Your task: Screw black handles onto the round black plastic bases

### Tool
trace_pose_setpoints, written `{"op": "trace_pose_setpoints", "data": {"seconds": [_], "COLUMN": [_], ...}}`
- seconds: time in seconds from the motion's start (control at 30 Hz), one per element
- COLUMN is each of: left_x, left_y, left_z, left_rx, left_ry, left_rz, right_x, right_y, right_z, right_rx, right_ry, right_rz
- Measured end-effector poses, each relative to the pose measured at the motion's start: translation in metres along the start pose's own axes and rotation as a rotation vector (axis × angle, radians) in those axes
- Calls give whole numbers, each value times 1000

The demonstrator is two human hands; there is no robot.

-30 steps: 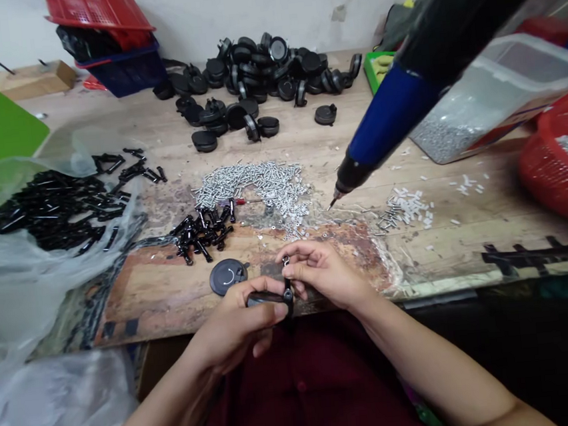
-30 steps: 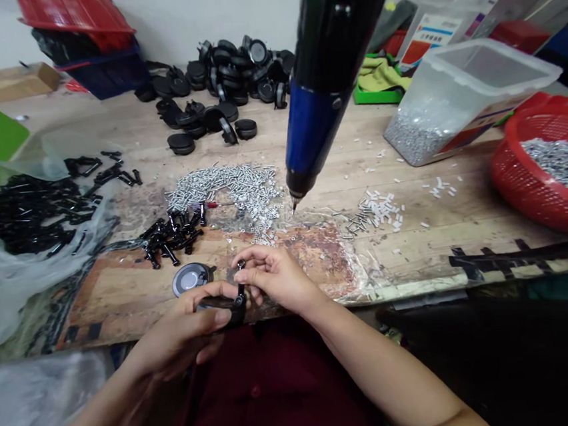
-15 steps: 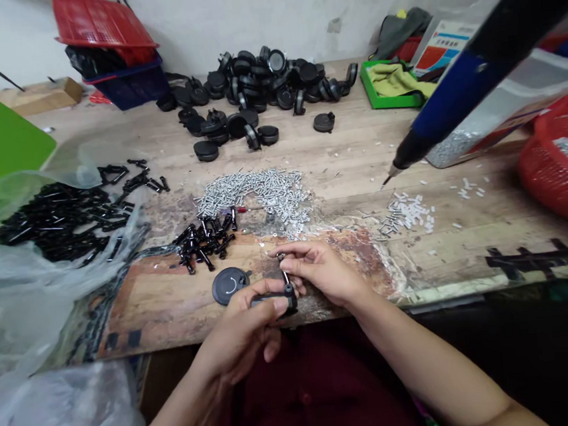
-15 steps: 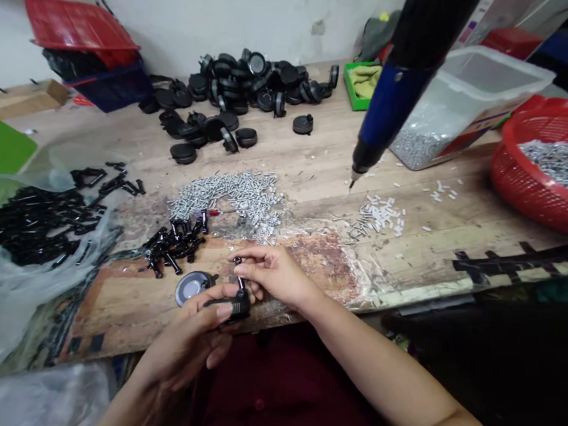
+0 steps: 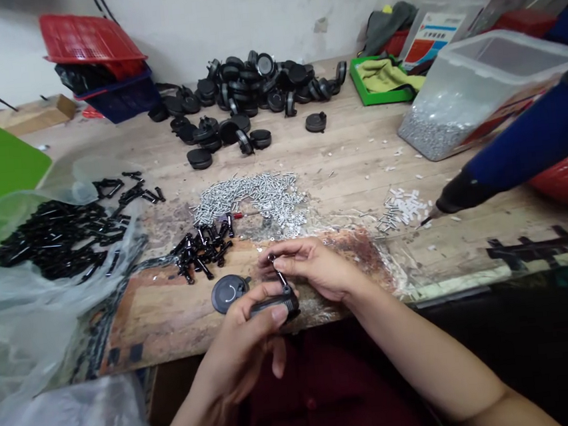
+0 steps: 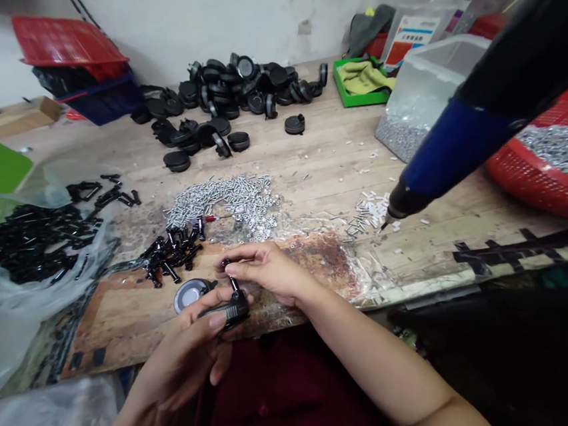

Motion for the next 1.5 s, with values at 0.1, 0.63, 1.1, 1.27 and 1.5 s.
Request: {"op": "trace_pose_setpoints", "data": {"seconds": [0.1, 0.63, 1.1, 1.27, 1.5], "left_x": [3, 0, 0, -3, 13], "left_y": [-1, -1, 6, 17, 29], "left_z": [0, 2, -4, -6, -7], "left_rx": [31, 106, 48, -96, -213], "left_ry": [15, 24, 110, 99, -22], "left_rz": [-2, 20, 113, 159, 397], "right_x": [2, 0, 0, -1, -28], "right_y": [-3, -6, 1, 10, -19], "right_z": [2, 5, 8, 3, 18], "right_rx": [52, 89, 61, -165, -286], "right_ry": [35, 127, 41, -362, -569], "right_rz": [58, 47, -57, -212, -233]}}
Point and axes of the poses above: each hand's wrist, its own y-axis towards the middle knuckle, its own z-axis out of the palm, x = y × z, the point moved 1 cm from there along y, towards the middle knuckle, and after that the axes turned 6 degrees about -y, right-handed, at the moved point
